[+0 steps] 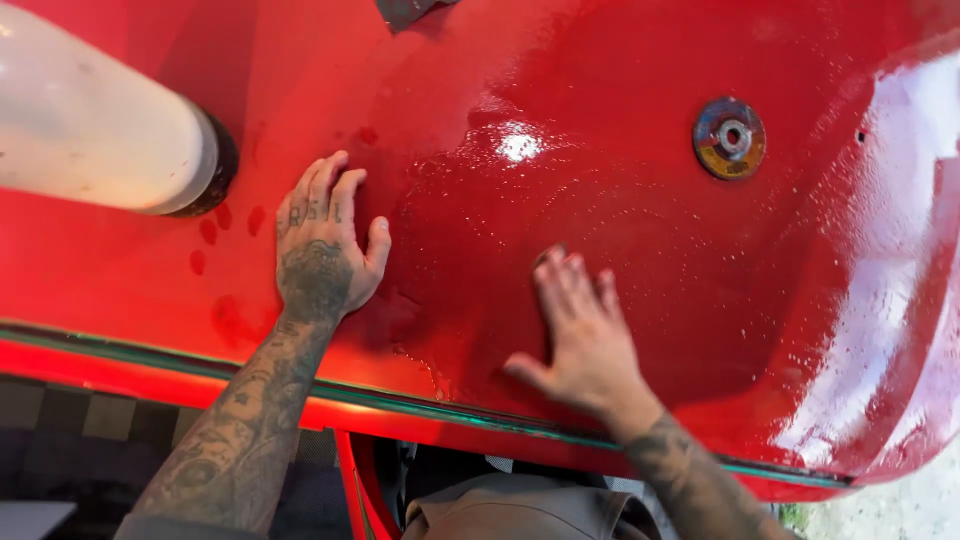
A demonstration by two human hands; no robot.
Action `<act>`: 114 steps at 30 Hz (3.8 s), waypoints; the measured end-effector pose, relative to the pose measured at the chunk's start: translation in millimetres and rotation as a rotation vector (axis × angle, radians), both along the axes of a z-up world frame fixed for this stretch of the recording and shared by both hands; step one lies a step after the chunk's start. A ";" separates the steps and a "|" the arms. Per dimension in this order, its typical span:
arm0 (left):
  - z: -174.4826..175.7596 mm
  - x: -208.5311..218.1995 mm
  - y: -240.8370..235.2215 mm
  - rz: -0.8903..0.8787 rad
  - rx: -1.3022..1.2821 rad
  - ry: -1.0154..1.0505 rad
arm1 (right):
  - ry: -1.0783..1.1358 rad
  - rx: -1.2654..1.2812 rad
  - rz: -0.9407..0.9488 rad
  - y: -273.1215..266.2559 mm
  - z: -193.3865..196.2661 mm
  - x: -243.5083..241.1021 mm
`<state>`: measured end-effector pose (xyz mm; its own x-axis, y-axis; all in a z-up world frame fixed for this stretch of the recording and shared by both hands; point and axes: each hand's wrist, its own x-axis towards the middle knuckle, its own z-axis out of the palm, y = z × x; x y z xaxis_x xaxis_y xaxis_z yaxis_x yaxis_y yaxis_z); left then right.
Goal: Wet sanding the hood of a red car using a spray bottle and sanding tools.
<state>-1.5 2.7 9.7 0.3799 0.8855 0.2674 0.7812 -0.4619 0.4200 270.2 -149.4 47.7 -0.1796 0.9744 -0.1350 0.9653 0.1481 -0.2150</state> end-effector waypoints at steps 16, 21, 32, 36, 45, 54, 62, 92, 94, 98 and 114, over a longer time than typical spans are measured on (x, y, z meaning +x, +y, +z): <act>-0.2 -3.4 1.0 0.031 -0.020 0.012 | 0.036 0.017 0.022 -12.9 11.7 -22.9; -3.7 -1.0 -6.9 0.021 -0.072 0.009 | -0.035 -0.037 -0.125 -13.7 19.7 19.1; -5.1 -0.8 -7.2 -0.006 0.004 -0.064 | -0.261 -0.038 -0.359 -7.3 12.9 42.9; -10.7 -6.2 -8.4 -0.040 -0.008 -0.035 | 0.065 -0.031 -0.096 -78.6 -2.7 54.7; -24.7 -9.5 -4.2 -0.057 0.027 0.015 | 0.024 -0.007 -0.254 -108.2 -11.2 91.2; 0.4 0.8 -5.5 -0.070 0.027 0.000 | 0.039 0.098 -0.379 -55.3 -2.9 41.5; -16.4 0.3 -10.3 -0.092 -0.088 -0.159 | -0.098 0.128 -0.608 -114.8 -18.4 200.2; -6.7 14.9 -3.2 -0.062 -0.003 -0.021 | -0.207 0.138 -0.975 -93.0 -59.5 303.1; -14.4 2.6 -4.5 -0.054 -0.004 0.008 | -0.151 0.150 -0.842 -27.9 -32.4 188.9; 1.9 10.3 -4.7 -0.069 -0.011 -0.020 | 0.238 0.213 -0.406 21.6 -19.7 28.2; -17.7 -11.3 -9.9 -0.057 -0.022 0.032 | -0.052 0.267 -0.662 30.6 -7.3 52.4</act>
